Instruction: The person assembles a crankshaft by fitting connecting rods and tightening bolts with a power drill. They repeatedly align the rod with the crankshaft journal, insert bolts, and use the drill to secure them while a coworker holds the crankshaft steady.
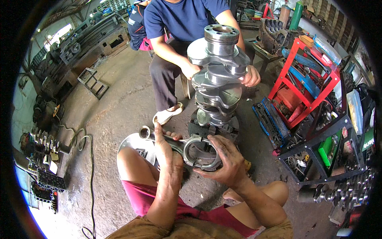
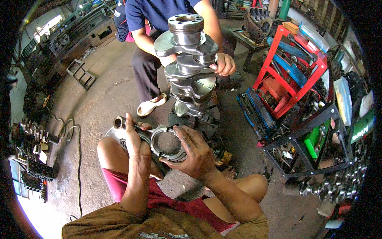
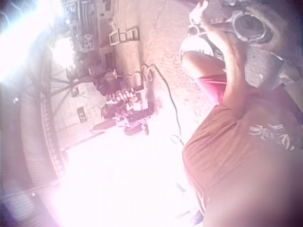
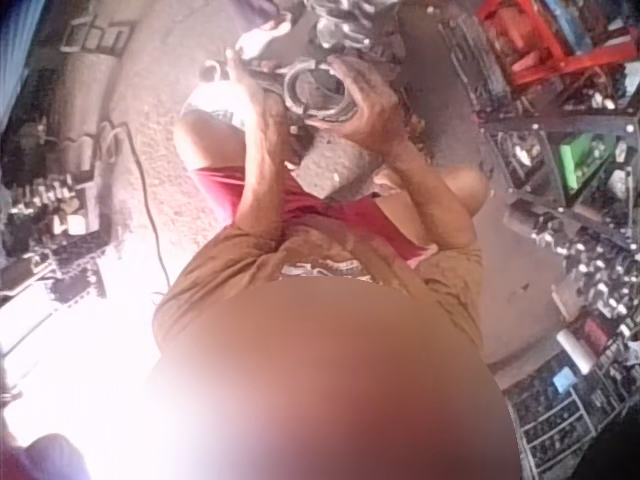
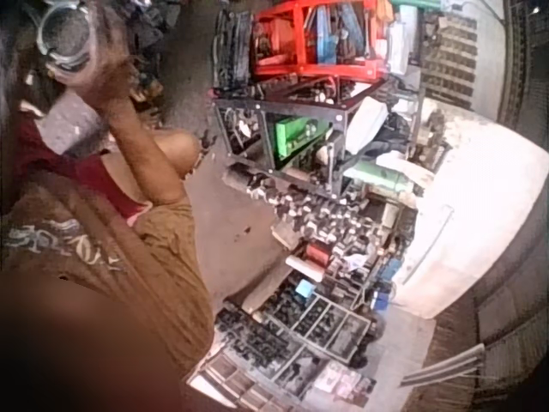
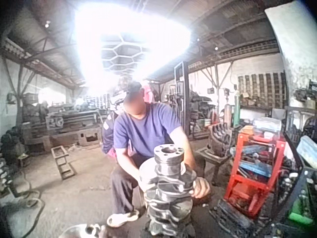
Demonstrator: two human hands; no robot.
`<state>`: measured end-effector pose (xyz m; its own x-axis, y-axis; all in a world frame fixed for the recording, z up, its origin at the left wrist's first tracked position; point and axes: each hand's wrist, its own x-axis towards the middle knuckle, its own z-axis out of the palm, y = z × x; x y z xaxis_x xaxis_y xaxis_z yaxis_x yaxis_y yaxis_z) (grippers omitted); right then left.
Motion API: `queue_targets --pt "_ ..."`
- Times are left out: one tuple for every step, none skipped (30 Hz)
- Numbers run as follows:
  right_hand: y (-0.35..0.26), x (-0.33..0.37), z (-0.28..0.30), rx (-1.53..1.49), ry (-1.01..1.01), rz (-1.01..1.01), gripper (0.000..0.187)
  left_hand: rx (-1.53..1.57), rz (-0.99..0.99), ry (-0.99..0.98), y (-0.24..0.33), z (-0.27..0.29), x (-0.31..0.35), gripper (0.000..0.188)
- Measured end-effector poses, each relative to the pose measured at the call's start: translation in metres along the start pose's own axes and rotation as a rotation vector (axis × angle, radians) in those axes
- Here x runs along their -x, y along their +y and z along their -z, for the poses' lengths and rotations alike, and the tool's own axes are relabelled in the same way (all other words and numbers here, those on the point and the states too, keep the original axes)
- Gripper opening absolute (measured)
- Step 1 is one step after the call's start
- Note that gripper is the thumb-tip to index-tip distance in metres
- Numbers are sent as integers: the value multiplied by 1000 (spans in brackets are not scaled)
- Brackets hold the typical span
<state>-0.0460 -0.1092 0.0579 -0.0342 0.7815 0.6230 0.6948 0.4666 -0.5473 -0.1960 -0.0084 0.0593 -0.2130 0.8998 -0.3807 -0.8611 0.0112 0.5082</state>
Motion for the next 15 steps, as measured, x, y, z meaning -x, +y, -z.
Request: queue_targets --pt "-2 1 -3 10 18 -5 89 10 -7 7 1 0 0 31" --pt "-3 2 -6 17 49 -36 88 -5 -37 -5 1 -1 0 32" --pt "-2 1 -7 31 71 -21 87 0 -59 -8 2 -2 -1 32" --pt "0 0 -7 9 55 -51 88 2 -81 -11 2 -3 -1 32" --pt "3 -1 -6 -10 29 -35 89 0 -75 3 2 -4 -1 33" --pt "5 -3 -5 -30 1 -18 91 -3 -75 9 3 -4 -1 33" --pt "6 -3 -5 -35 -18 -13 91 -5 -74 14 2 -5 -1 33" --pt "6 -3 -5 -38 -34 -11 91 -9 -70 16 2 -5 -2 33" --pt "6 -3 -5 -36 -40 -78 91 -3 -71 18 2 -4 -2 33" --pt "5 -3 -6 -10 -17 -23 90 1 -70 20 2 -4 -3 33" --pt "3 -3 -7 15 16 -36 89 20 -52 26 2 -3 -3 32" --pt "0 -2 -8 42 46 -3 87 7 -60 10 2 -1 -4 32" --pt "1 -4 -7 21 42 -51 87 10 -50 0 3 1 -4 32" --pt "0 -4 -7 3 33 -53 87 24 -48 9 3 2 -4 32" --pt "0 -5 -6 -13 27 -4 87 0 -46 8 3 4 -4 32"
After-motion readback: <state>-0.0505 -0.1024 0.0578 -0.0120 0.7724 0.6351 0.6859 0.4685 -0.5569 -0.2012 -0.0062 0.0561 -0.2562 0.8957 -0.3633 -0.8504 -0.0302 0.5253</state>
